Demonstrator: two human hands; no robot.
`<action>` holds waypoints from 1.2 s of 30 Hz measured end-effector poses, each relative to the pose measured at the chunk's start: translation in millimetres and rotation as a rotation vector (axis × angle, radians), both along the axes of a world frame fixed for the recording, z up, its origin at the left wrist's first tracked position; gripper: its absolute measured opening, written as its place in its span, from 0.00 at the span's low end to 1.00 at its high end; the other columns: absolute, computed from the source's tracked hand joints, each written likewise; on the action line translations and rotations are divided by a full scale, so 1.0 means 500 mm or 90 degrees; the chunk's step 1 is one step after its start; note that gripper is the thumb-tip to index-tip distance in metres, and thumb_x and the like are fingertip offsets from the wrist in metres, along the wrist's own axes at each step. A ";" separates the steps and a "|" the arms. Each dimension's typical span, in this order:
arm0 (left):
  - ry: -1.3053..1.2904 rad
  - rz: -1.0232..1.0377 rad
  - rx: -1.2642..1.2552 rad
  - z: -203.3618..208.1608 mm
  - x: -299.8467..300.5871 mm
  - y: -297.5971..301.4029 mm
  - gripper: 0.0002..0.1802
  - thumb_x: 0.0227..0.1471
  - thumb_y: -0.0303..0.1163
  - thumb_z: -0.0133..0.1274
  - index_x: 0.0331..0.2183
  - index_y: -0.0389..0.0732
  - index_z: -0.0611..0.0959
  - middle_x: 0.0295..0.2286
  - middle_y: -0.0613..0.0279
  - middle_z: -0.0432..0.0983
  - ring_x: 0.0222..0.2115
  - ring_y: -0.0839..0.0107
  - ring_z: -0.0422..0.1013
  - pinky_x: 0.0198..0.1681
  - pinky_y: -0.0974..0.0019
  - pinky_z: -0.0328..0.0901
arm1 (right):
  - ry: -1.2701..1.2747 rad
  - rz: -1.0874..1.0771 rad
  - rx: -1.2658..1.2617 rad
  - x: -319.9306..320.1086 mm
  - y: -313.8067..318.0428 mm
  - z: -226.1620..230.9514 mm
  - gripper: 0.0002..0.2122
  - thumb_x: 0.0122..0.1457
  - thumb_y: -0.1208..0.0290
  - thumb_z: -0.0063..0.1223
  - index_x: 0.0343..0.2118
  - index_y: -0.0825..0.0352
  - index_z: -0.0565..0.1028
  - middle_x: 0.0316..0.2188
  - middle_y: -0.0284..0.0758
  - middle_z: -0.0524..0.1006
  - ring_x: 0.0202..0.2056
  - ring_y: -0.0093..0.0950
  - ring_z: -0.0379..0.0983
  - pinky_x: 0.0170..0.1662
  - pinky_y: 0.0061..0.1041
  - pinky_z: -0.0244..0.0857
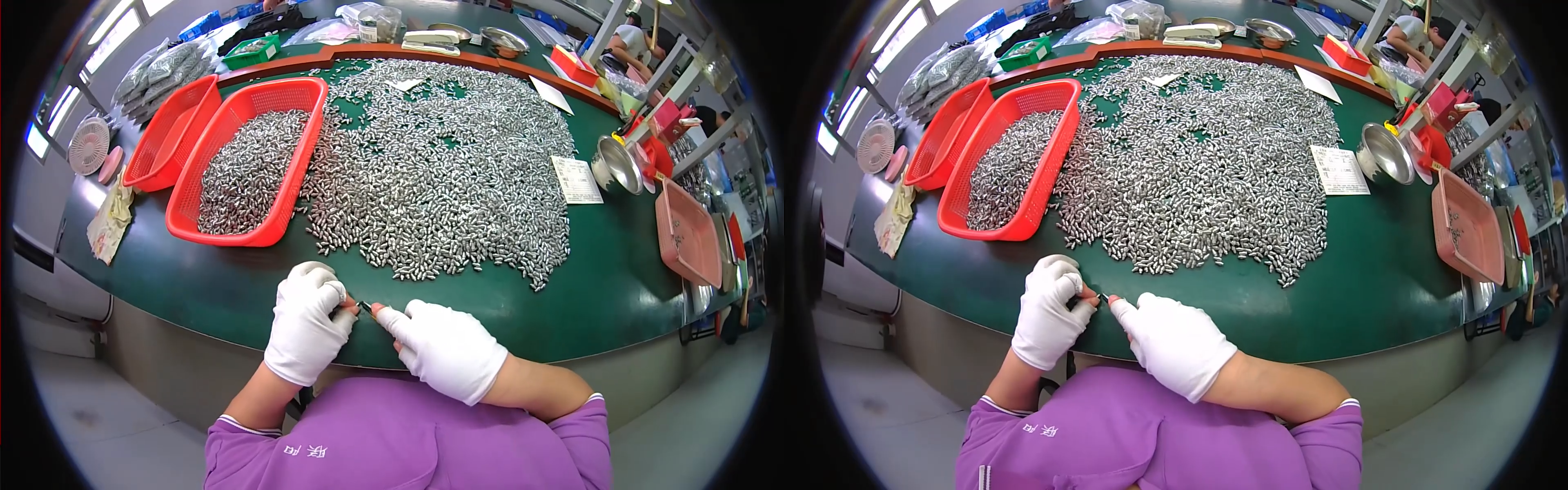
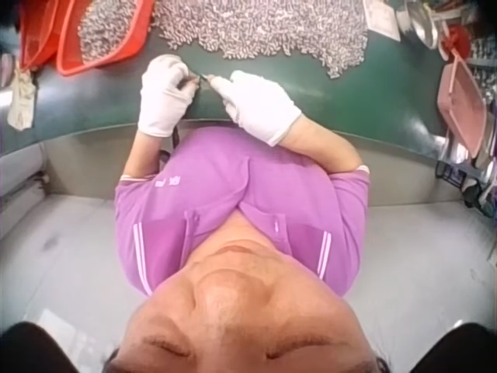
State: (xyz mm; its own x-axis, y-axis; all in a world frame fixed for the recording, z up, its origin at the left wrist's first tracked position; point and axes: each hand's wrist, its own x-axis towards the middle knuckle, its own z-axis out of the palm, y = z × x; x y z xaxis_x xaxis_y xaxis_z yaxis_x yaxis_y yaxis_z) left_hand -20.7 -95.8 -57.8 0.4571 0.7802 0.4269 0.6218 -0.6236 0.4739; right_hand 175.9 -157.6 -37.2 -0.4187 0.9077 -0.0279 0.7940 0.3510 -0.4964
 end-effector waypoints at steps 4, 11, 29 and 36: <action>0.005 -0.013 -0.015 -0.001 -0.001 0.005 0.09 0.30 0.21 0.62 0.18 0.40 0.76 0.23 0.58 0.72 0.34 0.57 0.71 0.35 0.57 0.66 | -0.039 0.046 -0.047 0.007 0.014 0.012 0.22 0.57 0.69 0.49 0.56 0.60 0.67 0.30 0.38 0.70 0.30 0.38 0.72 0.31 0.37 0.69; 0.045 -0.019 -0.007 0.013 0.007 0.002 0.11 0.29 0.19 0.62 0.20 0.39 0.76 0.24 0.57 0.73 0.34 0.56 0.71 0.37 0.57 0.66 | -0.027 -0.003 -0.026 0.012 -0.001 0.024 0.22 0.56 0.69 0.49 0.56 0.59 0.67 0.29 0.37 0.70 0.30 0.37 0.72 0.31 0.36 0.69; -0.295 -0.088 -0.390 0.082 0.083 0.150 0.04 0.51 0.22 0.52 0.32 0.39 0.79 0.27 0.71 0.72 0.25 0.85 0.65 0.30 0.78 0.62 | -0.244 -0.416 0.415 0.344 0.067 0.017 0.12 0.50 0.71 0.57 0.39 0.61 0.77 0.36 0.38 0.76 0.38 0.38 0.73 0.43 0.35 0.69; -0.466 -0.178 -0.543 0.024 0.083 0.184 0.05 0.52 0.23 0.51 0.34 0.40 0.77 0.28 0.68 0.74 0.29 0.80 0.70 0.34 0.75 0.65 | -0.040 -0.056 0.252 0.129 0.184 0.003 0.05 0.51 0.68 0.56 0.31 0.58 0.78 0.28 0.33 0.76 0.33 0.35 0.74 0.38 0.34 0.69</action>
